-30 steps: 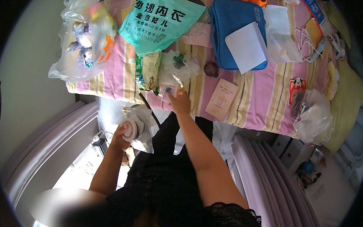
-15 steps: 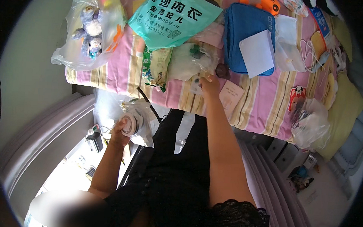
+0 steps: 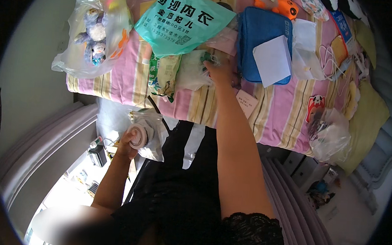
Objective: The person organizes various items on a bed, including plush toys, plastic bags, and stationery. They place a plush toy into a bag, move a pillow, and store items like tape and a hair clip into a bedside drawer. The person also handles a colorful strap and other small objects, placing them into bags or on the bed.
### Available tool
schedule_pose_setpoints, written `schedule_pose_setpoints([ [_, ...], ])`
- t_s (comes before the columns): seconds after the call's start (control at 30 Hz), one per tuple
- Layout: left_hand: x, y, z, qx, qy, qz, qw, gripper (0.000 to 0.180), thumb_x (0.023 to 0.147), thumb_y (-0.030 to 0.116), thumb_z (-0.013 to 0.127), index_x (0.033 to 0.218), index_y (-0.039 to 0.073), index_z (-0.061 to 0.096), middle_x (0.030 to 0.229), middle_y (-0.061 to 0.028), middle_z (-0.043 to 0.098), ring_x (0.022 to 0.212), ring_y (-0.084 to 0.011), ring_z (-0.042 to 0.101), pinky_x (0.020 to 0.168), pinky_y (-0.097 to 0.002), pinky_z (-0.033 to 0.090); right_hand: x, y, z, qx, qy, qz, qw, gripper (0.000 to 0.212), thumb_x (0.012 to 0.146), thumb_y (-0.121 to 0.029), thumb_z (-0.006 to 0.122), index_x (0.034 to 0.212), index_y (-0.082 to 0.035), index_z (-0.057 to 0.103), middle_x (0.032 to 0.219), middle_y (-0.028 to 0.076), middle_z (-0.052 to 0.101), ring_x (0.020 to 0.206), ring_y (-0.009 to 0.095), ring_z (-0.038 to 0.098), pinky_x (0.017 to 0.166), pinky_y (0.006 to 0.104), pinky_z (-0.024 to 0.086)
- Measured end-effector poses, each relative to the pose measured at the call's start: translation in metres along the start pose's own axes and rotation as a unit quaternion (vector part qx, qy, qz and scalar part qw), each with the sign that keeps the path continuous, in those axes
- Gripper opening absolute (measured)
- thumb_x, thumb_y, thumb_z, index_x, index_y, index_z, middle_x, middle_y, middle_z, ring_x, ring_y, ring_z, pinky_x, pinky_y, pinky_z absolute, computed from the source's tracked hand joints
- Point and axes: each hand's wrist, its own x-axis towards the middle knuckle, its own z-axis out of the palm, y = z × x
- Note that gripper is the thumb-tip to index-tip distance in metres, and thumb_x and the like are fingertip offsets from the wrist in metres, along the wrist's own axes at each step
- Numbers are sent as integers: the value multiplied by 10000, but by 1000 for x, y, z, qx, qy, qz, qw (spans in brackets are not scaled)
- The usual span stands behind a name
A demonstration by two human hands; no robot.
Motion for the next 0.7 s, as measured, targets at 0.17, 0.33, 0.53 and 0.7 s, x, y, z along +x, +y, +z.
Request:
schedule_pose_setpoints([
  [0.17, 4, -4, 3, 25, 1, -2, 1000, 548, 733, 269, 675, 1152, -32, 489, 970, -110, 609, 846, -196, 621, 735, -295, 511, -33, -21, -23, 82, -59, 188, 977, 423, 714, -327, 749, 898, 18, 587, 800, 117, 615, 630, 208, 607, 544, 331, 469],
  [0.33, 17, -7, 26, 51, 69, 4, 996, 586, 727, 160, 697, 1202, -57, 433, 1034, -129, 591, 925, -217, 613, 805, -321, 510, -95, -67, -104, 256, -117, 280, 918, 229, 825, -252, 672, 832, -42, 581, 685, 39, 580, 513, 85, 530, 481, 226, 443],
  [0.53, 43, -13, 57, 37, 24, 10, 999, 586, 755, 177, 720, 1209, -48, 426, 1045, -128, 590, 940, -215, 605, 834, -327, 499, -148, -108, -151, 487, -158, 288, 809, 112, 863, -173, 617, 880, -75, 566, 732, -11, 565, 623, 67, 565, 585, 202, 484],
  [0.7, 51, -12, 76, 63, -3, 18, 998, 635, 747, 251, 739, 1208, -49, 421, 1073, -136, 576, 977, -217, 593, 856, -339, 491, -164, -134, -160, 554, -223, 271, 755, 96, 864, -151, 620, 864, -78, 558, 752, -15, 580, 607, 47, 547, 542, 186, 443],
])
